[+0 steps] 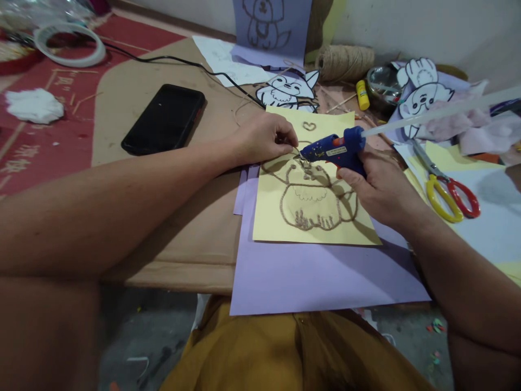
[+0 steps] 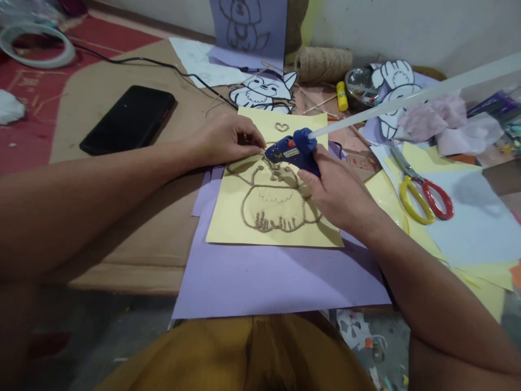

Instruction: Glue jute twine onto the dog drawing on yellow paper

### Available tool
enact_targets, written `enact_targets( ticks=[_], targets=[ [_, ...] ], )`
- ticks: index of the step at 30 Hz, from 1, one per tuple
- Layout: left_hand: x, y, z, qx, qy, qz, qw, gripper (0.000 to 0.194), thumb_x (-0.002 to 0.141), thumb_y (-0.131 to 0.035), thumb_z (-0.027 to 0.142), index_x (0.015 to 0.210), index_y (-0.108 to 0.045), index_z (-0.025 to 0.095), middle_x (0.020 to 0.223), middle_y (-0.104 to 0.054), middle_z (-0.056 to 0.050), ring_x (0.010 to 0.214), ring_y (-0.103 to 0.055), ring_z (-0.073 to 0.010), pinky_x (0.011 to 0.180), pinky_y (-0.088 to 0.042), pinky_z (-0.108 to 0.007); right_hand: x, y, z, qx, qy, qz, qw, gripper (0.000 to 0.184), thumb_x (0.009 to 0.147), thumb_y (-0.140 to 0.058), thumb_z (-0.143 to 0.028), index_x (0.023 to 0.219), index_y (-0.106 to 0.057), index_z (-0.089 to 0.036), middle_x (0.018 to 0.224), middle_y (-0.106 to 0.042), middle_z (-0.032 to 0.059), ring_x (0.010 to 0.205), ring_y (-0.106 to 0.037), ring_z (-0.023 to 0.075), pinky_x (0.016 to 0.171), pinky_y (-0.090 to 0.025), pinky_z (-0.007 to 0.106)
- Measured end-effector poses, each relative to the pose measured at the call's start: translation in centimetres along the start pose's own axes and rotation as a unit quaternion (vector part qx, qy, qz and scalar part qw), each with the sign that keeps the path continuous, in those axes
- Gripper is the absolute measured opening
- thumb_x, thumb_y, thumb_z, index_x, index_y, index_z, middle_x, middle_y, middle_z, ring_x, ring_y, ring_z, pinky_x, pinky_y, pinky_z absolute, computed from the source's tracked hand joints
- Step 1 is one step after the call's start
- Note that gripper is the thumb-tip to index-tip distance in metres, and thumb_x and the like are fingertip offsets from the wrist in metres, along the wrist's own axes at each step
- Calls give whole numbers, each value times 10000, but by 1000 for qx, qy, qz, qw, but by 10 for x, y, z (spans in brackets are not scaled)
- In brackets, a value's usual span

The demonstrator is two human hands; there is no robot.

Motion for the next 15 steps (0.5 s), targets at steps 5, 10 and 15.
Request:
enact_targets(
  ticks=[5, 10, 15],
  targets=[
    [0, -1, -1, -8, -6, 3, 1000, 193, 868, -779, 262, 1006, -902, 207, 936, -852, -44, 842, -758, -171, 802, -555, -266, -1, 2, 2, -7, 8, 12, 1000, 409, 1008, -581, -429, 1312, -713, -190, 1221, -797, 182, 1187, -744, 452, 1080, -574, 701],
    [0, 0, 0, -10, -1, 3, 1000, 174, 864, -790, 240, 995, -904, 222, 940, -854, -39, 853, -763, -174, 811, -555, -271, 0, 3, 2, -9, 7, 4, 1000, 422, 1015, -586, -436, 1344, -713, -204, 1285, -782, 187, 1275, -715, 471, 1128, -547, 710],
    [0, 0, 1, -8, 5, 1, 1000, 194, 863, -775, 207, 1005, -908, 213, 949, -855, -49, 861, -770, -178, 825, -559, -280, 0, 1, 0, 1, 12, 3, 1000, 465, 1029, -571, -457, 1395, -693, -197, 1313, -778, 186, 1309, -702, 466, 1153, -537, 711]
  ],
)
Point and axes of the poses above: each hand's wrist, its own x-axis towards the middle knuckle, its own y-axis out of the back of the hand, z = x × y, the point moved 1 cm from there along x, towards the middle knuckle
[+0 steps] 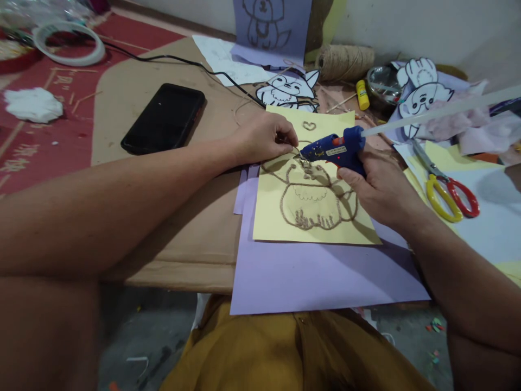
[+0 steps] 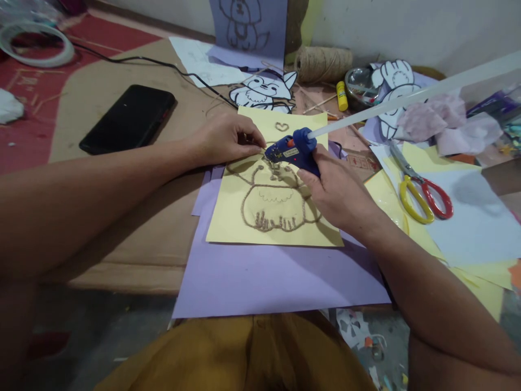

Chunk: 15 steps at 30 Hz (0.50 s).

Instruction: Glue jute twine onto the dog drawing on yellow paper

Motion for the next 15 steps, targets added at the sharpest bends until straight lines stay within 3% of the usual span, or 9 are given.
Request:
enact_targets(
  ticks=[15],
  targets=[
    [1, -1, 0, 3, -6, 3, 1000, 188, 859, -769, 266, 982, -908, 234, 915, -852, -31, 886, -770, -188, 838, -566, -277, -1, -1, -7, -2, -12, 11, 1000, 417, 1019, -555, -411, 1329, -713, -181, 1263, -797, 189, 1180, -742, 441, 1070, -582, 686]
  ],
)
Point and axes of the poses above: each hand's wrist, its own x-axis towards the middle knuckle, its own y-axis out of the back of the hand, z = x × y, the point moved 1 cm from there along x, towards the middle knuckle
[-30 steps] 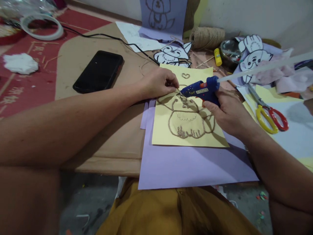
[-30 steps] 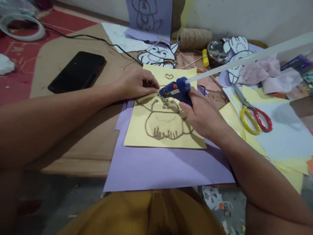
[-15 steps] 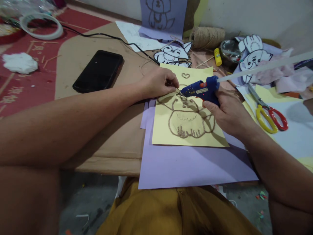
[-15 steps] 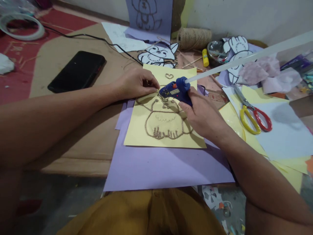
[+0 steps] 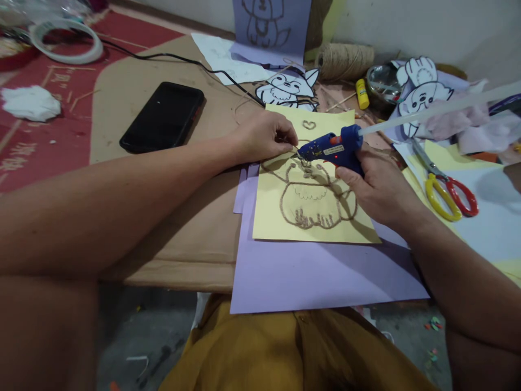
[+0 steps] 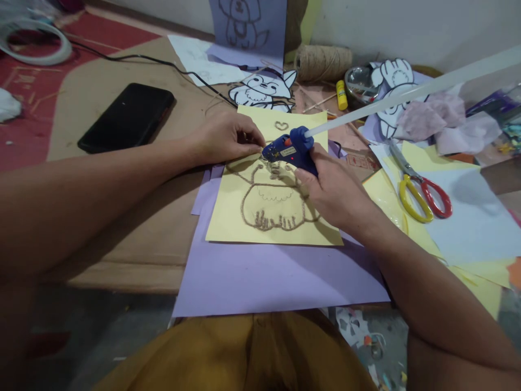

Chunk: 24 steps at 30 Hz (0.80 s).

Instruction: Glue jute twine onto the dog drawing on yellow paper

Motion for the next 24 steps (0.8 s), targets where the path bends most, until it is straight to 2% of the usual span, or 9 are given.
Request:
enact_targets(
  ticks=[5, 10, 15, 20, 24],
  targets=[
    [0, 0, -1, -9, 7, -4, 1000, 182, 861, -777, 252, 987, -907, 236, 919, -852, -33, 850, -761, -183, 808, -560, -280, 1, 2, 6, -1, 17, -1, 1000, 440, 1029, -577, -454, 1370, -699, -205, 1276, -799, 174, 1198, -743, 436, 1079, -587, 674],
    [1, 0, 0, -8, 7, -6, 1000, 181, 867, -775, 229, 992, -904, 215, 926, -849, -35, 864, -764, -173, 823, -547, -267, 1, 1, 6, -10, 12, 2, 1000, 430, 1031, -575, -447, 1350, -703, -190, 1283, -787, 186, 1259, -722, 452, 1142, -543, 693],
    [0, 0, 1, -5, 6, -3, 1000, 167, 867, -772, 236, 971, -903, 232, 920, -847, -25, 878, -766, -178, 829, -553, -263, -1, -1, 1, 9, 7, 3, 1000, 408, 1043, -569, -471, 1317, -707, -202, 1230, -801, 175, 1187, -739, 430, 1087, -585, 663],
    [-1, 1, 2, -1, 13, -2, 1000, 165, 866, -784, 239, 979, -904, 224, 938, -851, -31, 858, -762, -172, 815, -548, -261, 0, 2, 4, 3, -4, -7, 1000, 460, 1035, -561, -463, 1379, -684, -182, 1288, -776, 203, 1259, -714, 462, 1107, -562, 702],
    [-1, 1, 0, -5, 6, -1, 1000, 173, 868, -785, 255, 989, -905, 225, 927, -849, -25, 849, -757, -163, 808, -544, -252, 0, 5, 11, -13, -3, -13, 1000, 430, 1020, -594, -434, 1358, -696, -189, 1288, -770, 196, 1286, -704, 465, 1128, -552, 691]
  ],
)
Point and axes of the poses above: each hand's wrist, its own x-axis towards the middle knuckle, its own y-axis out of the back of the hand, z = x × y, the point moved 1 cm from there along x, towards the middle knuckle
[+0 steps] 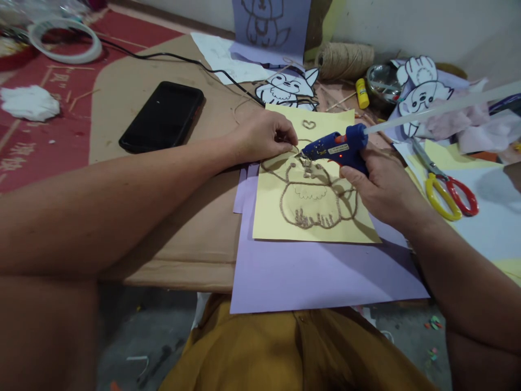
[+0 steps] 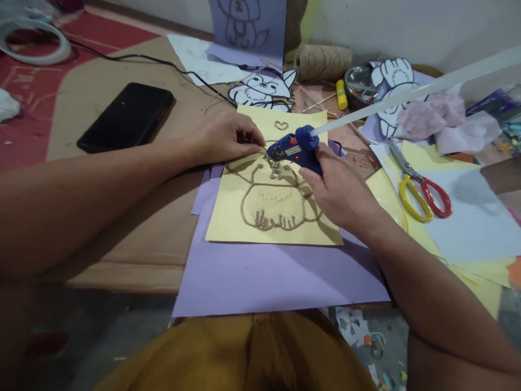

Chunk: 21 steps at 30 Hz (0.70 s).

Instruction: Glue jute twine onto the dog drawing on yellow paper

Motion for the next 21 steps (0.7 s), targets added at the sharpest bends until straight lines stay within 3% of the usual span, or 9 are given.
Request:
enact_targets(
  ticks=[4, 12, 21],
  targets=[
    [0, 0, -2, 2, -11, 0, 1000, 182, 870, -795, 266, 1005, -904, 212, 928, -845, -31, 859, -754, -166, 810, -538, -255, -2, 0, 3, 6, 17, 19, 1000, 395, 1021, -609, -411, 1332, -698, -185, 1302, -764, 186, 1326, -685, 460, 1141, -550, 682],
    [0, -1, -4, -1, -10, -2, 1000, 165, 881, -794, 258, 1000, -899, 211, 926, -834, -31, 849, -743, -162, 804, -523, -261, -6, 2, -1, 23, 14, 17, 999, 423, 1023, -588, -376, 1386, -680, -180, 1429, -717, 209, 1476, -593, 494, 1248, -438, 749],
    [0, -2, -6, -10, -25, 4, 1000, 182, 892, -806, 328, 989, -899, 204, 893, -829, -32, 826, -736, -151, 768, -516, -244, -6, -3, 7, 64, 16, 33, 997, 407, 1016, -644, -423, 1351, -686, -195, 1353, -737, 195, 1443, -609, 488, 1195, -497, 710]
  ],
)
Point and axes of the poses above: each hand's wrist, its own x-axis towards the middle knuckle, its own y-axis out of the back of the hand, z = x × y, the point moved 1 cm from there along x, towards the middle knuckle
